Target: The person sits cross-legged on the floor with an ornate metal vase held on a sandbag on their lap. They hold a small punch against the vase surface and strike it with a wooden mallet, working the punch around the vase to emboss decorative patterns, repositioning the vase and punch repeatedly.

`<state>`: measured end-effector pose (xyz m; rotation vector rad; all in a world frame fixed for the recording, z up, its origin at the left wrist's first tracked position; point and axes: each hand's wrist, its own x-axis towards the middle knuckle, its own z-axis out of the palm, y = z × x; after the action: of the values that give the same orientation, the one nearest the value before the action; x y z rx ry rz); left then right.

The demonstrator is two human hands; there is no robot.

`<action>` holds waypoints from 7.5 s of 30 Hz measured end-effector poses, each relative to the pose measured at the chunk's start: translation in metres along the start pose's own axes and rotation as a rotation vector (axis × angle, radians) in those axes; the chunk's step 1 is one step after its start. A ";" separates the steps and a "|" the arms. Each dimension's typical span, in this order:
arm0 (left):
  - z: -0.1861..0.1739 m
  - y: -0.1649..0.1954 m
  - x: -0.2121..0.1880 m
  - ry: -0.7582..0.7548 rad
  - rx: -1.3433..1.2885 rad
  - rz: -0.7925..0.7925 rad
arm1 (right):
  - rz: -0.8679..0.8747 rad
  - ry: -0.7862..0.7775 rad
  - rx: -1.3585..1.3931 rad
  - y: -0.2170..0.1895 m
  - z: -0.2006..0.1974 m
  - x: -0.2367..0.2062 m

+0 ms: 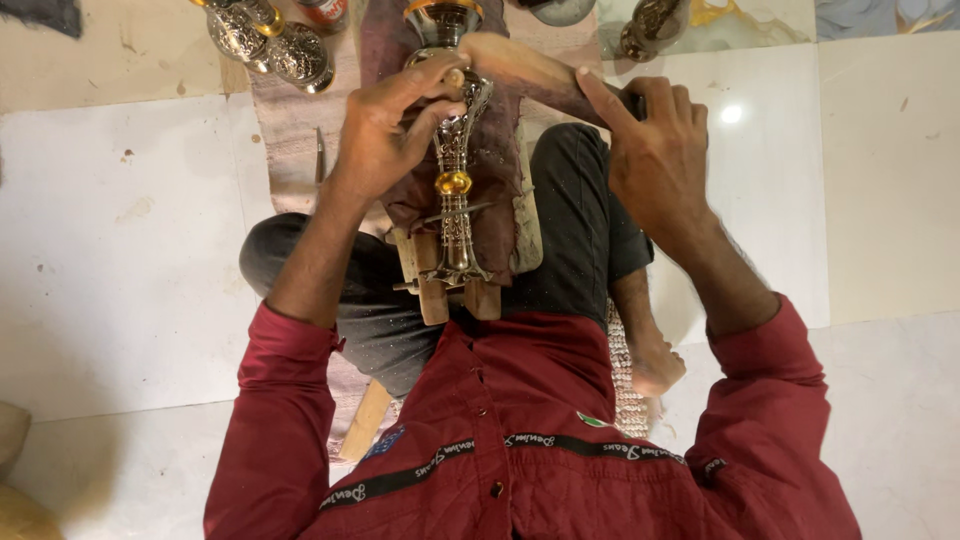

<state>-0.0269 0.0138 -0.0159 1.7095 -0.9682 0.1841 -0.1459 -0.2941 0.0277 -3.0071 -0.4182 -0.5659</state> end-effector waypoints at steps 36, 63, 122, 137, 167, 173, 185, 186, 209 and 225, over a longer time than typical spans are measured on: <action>0.000 -0.003 0.007 -0.067 0.046 0.020 | -0.050 0.202 0.160 0.004 -0.033 0.004; -0.010 -0.003 0.020 -0.171 -0.020 0.030 | 0.000 0.181 0.153 0.004 -0.026 -0.005; -0.025 0.023 0.069 -0.538 0.289 0.286 | 0.264 0.279 0.320 -0.023 0.019 -0.056; -0.026 0.022 0.075 -0.594 0.247 0.303 | 0.227 0.353 0.294 -0.018 0.022 -0.064; -0.021 0.022 0.085 -0.620 0.268 0.331 | 0.243 0.309 0.141 -0.020 0.008 -0.072; -0.022 0.024 0.085 -0.671 0.284 0.263 | 0.264 0.310 0.161 -0.021 0.012 -0.075; -0.022 -0.001 0.062 -0.263 0.145 0.358 | 0.393 0.078 0.450 -0.037 0.015 -0.068; -0.023 -0.005 0.055 -0.222 0.070 0.261 | 0.358 0.057 0.400 -0.036 0.016 -0.065; 0.026 -0.003 -0.059 0.385 -0.454 -0.372 | 0.104 -0.019 0.400 0.003 -0.004 -0.006; 0.056 -0.001 -0.038 0.441 -0.449 -0.235 | -0.252 -0.091 0.005 0.034 -0.034 0.053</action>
<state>-0.0701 -0.0147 -0.0594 1.2786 -0.4350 0.1646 -0.1010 -0.3168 0.0780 -3.0032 -0.8113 -0.4416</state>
